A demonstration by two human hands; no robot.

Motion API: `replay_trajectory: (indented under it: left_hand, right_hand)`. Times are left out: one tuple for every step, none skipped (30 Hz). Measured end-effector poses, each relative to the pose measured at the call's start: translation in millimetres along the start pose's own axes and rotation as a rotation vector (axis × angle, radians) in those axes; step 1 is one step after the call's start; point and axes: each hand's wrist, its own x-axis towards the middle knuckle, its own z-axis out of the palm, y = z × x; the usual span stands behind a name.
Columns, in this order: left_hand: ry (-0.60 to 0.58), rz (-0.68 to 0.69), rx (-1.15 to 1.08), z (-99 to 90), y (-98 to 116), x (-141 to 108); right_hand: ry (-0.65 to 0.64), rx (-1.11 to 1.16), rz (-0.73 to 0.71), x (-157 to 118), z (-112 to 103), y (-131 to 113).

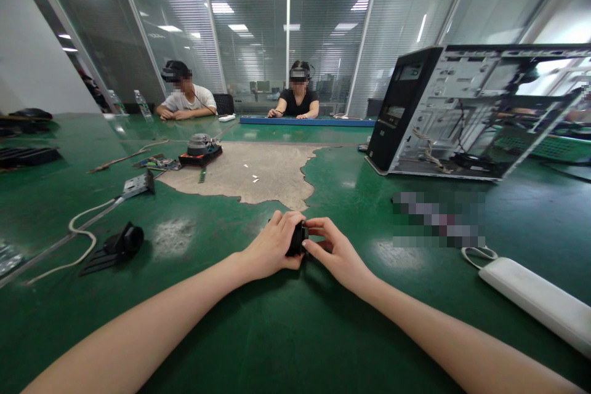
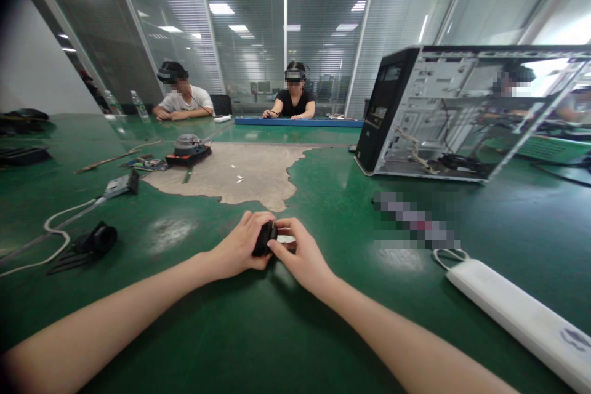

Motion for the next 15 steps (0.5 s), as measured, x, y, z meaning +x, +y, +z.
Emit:
replay_trajectory:
  left_hand:
    - [-0.001, -0.002, 0.001, 0.4, -0.2, -0.1]
    - [-0.001, -0.002, 0.002, 0.8, -0.5, -0.2]
    - [0.0, -0.002, 0.003, 1.0, -0.7, -0.3]
    - [0.0, -0.001, 0.003, 1.2, -0.9, -0.4]
    - [-0.001, 0.0, 0.001, 1.1, -1.0, -0.5]
    - [-0.002, 0.001, 0.0, 0.9, -0.9, -0.5]
    - [-0.003, 0.002, -0.001, 0.6, -0.7, -0.5]
    - [-0.005, 0.003, -0.001, 0.1, -0.4, -0.5]
    - [-0.005, 0.003, -0.003, -0.3, -0.1, -0.4]
    - [-0.004, 0.004, -0.005, -0.7, 0.3, -0.3]
    - [-0.001, 0.005, -0.008, -0.9, 0.6, -0.2]
    - [0.002, 0.005, -0.013, -1.0, 0.8, -0.1]
    - [0.004, 0.002, -0.018, -0.8, 0.9, -0.1]
    - [0.007, -0.002, -0.021, -0.5, 0.9, -0.1]
    - [0.009, -0.007, -0.022, -0.1, 0.7, -0.2]
  right_hand:
    - [-0.004, 0.002, 0.02, 0.4, 0.2, 0.3]
    - [-0.011, -0.001, 0.039, 0.6, 0.4, 0.5]
    - [-0.02, -0.004, 0.054, 0.7, 0.4, 0.4]
    - [-0.03, -0.004, 0.059, 0.5, 0.4, 0.1]
    - [-0.038, -0.002, 0.053, 0.1, 0.3, -0.4]
    - [-0.04, 0.002, 0.035, -0.4, 0.1, -0.9]
    - [-0.036, 0.006, 0.007, -0.9, 0.0, -1.4]
    - [-0.028, 0.007, -0.022, -1.3, -0.2, -1.8]
    - [-0.019, 0.003, -0.046, -1.6, -0.3, -2.1]
    - [-0.009, -0.005, -0.059, -1.8, -0.4, -2.1]
    - [-0.003, -0.01, -0.06, -1.8, -0.5, -2.0]
    - [-0.002, -0.01, -0.051, -1.6, -0.4, -1.7]
    - [-0.004, -0.006, -0.037, -1.2, -0.4, -1.2]
    - [-0.005, 0.0, -0.023, -0.8, -0.2, -0.6]
    - [-0.005, 0.005, -0.009, -0.4, -0.1, 0.1]
